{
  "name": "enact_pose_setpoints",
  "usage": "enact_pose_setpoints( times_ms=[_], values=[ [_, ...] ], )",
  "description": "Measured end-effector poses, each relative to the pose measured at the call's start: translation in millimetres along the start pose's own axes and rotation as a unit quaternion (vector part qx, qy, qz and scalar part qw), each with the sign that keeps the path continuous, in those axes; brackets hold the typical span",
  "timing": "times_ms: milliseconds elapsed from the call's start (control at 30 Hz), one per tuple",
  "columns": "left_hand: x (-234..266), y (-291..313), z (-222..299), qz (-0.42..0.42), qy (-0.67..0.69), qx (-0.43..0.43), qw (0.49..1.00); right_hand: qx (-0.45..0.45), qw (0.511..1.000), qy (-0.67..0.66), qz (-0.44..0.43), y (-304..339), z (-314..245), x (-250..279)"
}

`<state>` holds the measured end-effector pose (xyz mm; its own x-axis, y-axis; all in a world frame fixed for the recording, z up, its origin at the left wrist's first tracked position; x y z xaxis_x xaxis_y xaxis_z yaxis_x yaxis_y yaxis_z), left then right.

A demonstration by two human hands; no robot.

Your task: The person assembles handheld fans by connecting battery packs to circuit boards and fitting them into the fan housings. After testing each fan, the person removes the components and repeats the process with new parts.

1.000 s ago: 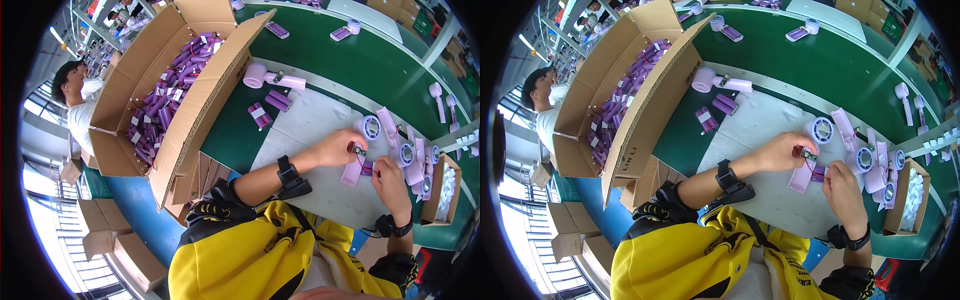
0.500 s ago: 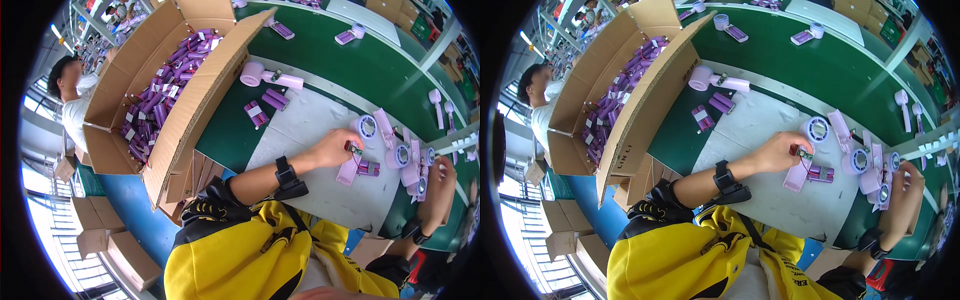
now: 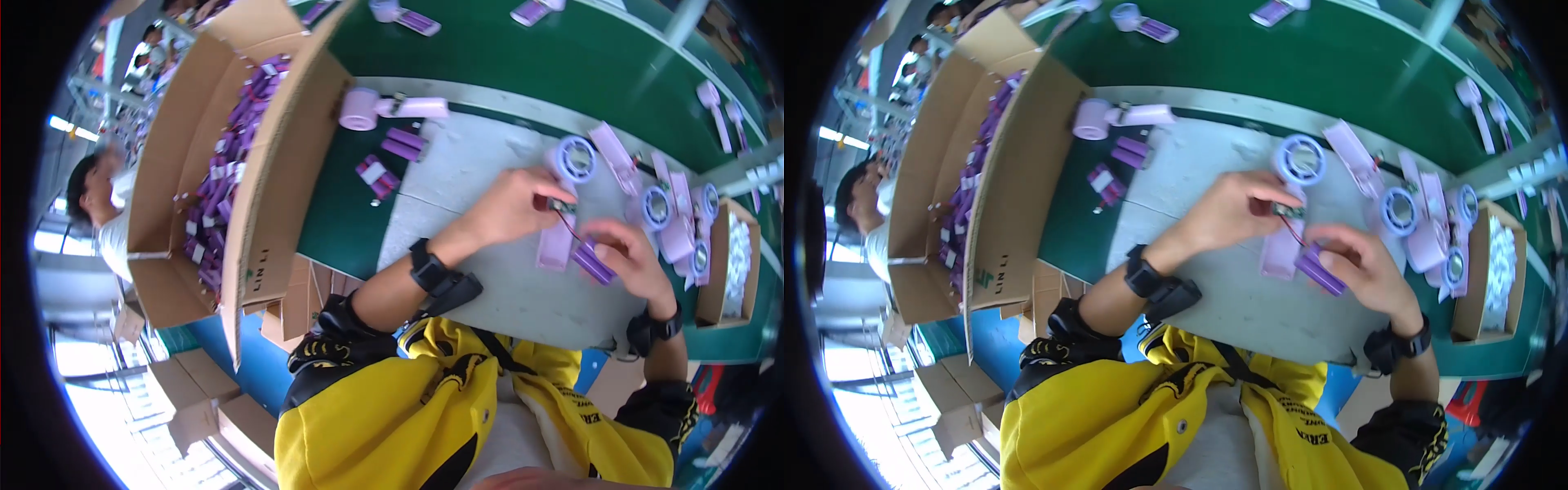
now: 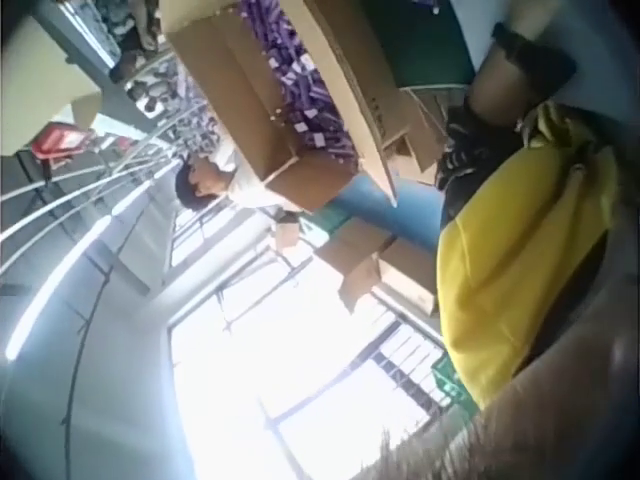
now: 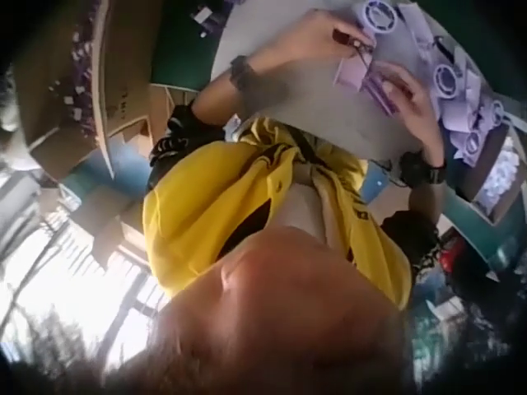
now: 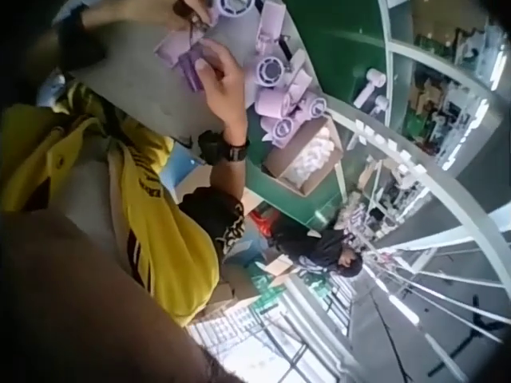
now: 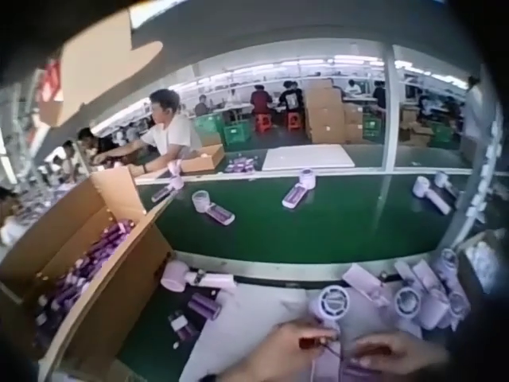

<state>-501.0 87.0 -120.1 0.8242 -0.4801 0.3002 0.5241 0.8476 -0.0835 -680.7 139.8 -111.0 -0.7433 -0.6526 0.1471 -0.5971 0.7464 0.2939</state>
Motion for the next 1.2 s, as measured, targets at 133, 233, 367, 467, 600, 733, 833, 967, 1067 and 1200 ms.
enact_pose_setpoints(
  times_ms=[133, 233, 367, 467, 600, 733, 833, 967, 1067, 1200],
  values=[
    [10, 3, 6, -0.003, -0.003, -0.025, 1.0, 0.012, 0.957, -0.283, -0.067, -6, -19, -24],
    [15, 0, 15, 0.016, -0.048, -0.051, 0.997, 0.057, 0.947, -0.306, -0.082, -7, -16, -23],
    [18, 2, 16, 0.019, -0.073, -0.024, 0.997, 0.017, 0.952, -0.296, -0.079, -9, -17, -26],
    [17, 4, 19, 0.022, -0.09, -0.026, 0.995, 0.029, 0.976, -0.209, -0.047, -10, -12, -23],
    [17, 6, 23, 0.013, -0.122, -0.035, 0.992, 0.128, 0.992, -0.004, -0.001, -12, -23, -18],
    [16, 7, 27, 0.008, -0.146, -0.038, 0.989, 0.162, 0.982, 0.096, 0.015, -13, -28, -17],
    [16, 6, 26, 0.003, -0.142, -0.042, 0.989, 0.191, 0.974, 0.116, 0.038, -15, -27, -20],
    [17, 5, 26, -0.004, -0.148, -0.067, 0.987, 0.171, 0.976, 0.098, 0.095, -18, -24, -28],
    [17, 5, 28, -0.01, -0.153, -0.081, 0.985, 0.12, 0.971, 0.155, 0.14, -18, -19, -30],
    [18, 5, 30, -0.02, -0.157, -0.087, 0.983, 0.164, 0.957, 0.187, 0.147, -18, -24, -38]
  ],
)
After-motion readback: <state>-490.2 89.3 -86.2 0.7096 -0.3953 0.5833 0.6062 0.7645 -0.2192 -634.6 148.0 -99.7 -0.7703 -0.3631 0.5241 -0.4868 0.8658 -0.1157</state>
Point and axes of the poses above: each hand's wrist, its own y-axis away from the middle knuckle, its own x-axis out of the back of the hand, z = x × y, the point moved 7 cm from there along -y, towards the middle knuckle, and after that the axes turned 3 degrees about x, right-handed, at the moved point
